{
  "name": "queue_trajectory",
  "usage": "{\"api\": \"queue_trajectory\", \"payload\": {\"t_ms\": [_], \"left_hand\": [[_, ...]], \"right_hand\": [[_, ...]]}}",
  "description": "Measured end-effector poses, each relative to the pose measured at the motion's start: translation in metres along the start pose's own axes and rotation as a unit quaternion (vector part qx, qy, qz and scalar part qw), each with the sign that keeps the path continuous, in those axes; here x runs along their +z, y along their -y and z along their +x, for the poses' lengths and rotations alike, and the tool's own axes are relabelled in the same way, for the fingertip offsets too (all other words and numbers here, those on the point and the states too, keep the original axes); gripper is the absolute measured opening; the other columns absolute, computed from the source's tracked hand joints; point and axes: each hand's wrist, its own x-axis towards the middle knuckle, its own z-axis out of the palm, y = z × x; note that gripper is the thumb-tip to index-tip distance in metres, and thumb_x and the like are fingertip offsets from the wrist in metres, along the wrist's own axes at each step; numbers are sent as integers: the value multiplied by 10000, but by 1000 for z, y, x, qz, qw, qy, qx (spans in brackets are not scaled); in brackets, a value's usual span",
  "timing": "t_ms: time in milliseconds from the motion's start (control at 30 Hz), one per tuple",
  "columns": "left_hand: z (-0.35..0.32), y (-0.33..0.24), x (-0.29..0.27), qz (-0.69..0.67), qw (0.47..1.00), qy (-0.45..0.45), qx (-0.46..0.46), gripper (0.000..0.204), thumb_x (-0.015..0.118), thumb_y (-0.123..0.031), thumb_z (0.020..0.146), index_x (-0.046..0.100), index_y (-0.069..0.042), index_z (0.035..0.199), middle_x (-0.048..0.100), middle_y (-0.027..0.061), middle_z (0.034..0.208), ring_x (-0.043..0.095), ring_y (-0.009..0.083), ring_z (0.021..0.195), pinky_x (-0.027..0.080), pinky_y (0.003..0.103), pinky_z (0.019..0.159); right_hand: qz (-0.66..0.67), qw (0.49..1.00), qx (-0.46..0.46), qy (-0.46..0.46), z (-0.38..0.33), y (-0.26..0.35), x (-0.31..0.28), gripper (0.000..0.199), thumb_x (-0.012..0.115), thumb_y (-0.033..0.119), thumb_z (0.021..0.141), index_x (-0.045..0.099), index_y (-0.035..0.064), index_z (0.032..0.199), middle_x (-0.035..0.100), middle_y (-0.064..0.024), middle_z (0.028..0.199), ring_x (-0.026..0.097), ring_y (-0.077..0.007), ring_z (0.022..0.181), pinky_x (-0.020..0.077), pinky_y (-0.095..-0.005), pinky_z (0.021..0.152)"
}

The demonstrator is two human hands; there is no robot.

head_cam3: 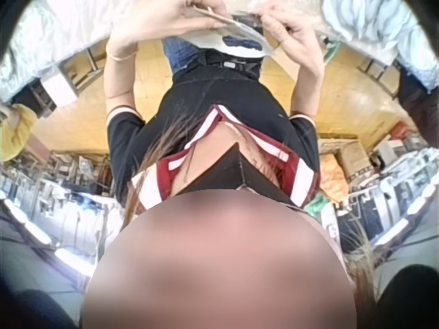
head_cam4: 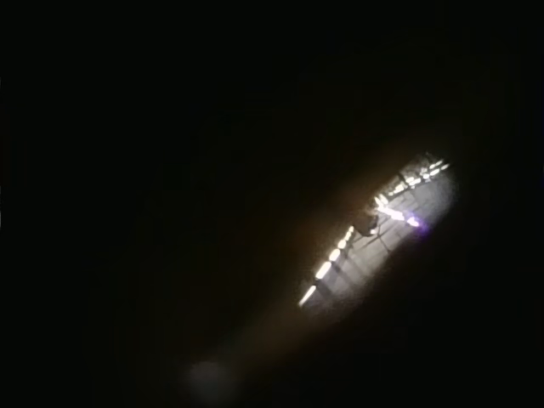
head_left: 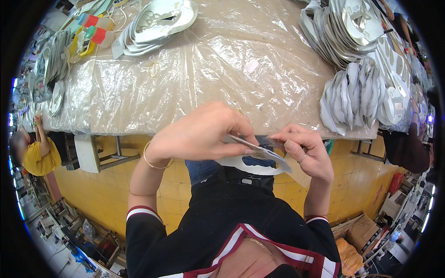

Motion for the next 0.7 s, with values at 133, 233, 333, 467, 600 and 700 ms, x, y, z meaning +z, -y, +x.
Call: {"api": "queue_trajectory", "payload": {"t_ms": [133, 233, 333, 467, 600, 700], "left_hand": [[2, -1, -2, -28, 1000, -8, 2, 154, 719, -71, 781, 718, 5, 915, 706, 142, 829, 697, 268, 794, 541, 332, 735], [2, -1, -2, -33, 999, -12, 4, 147, 708, -90, 791, 715, 18, 890, 703, 164, 809, 702, 276, 789, 539, 331, 734], [2, 0, -1, -32, 999, -13, 2, 155, 709, -113, 794, 718, 12, 884, 702, 159, 800, 700, 275, 784, 535, 331, 729], [3, 1, 0, -18, 1000, -14, 8, 172, 714, -148, 795, 723, 0, 882, 697, 154, 774, 687, 282, 758, 523, 347, 711], [3, 0, -1, -3, 1000, -17, -10, 171, 730, -148, 790, 724, -7, 886, 699, 144, 780, 680, 274, 734, 519, 349, 694], [5, 1, -4, 5, 1000, -2, -24, 186, 763, -143, 787, 720, -4, 902, 713, 116, 807, 687, 215, 726, 531, 313, 684]], "right_hand": [[53, 998, 6, 30, -2, -6, 3, 261, 608, 173, 941, 697, -16, 1098, 634, -81, 890, 580, -133, 811, 446, -257, 697], [46, 999, 1, 15, -2, -7, 6, 246, 623, 169, 930, 707, -7, 1081, 639, -81, 873, 586, -135, 801, 451, -262, 700], [27, 1000, -2, 4, -2, -7, 7, 226, 638, 158, 917, 718, -1, 1058, 644, -82, 862, 588, -136, 782, 455, -265, 697], [3, 1000, -15, -2, 0, -7, 8, 278, 639, 224, 929, 714, -23, 1032, 651, -92, 876, 587, -133, 785, 448, -264, 671], [-12, 999, -29, -23, 0, -6, 8, 209, 642, 151, 913, 717, -13, 1018, 649, -87, 850, 592, -142, 758, 459, -271, 678], [-33, 999, -26, -34, -1, -7, 8, 203, 629, 127, 922, 703, -28, 1030, 644, -92, 866, 593, -146, 768, 465, -273, 696]]}}
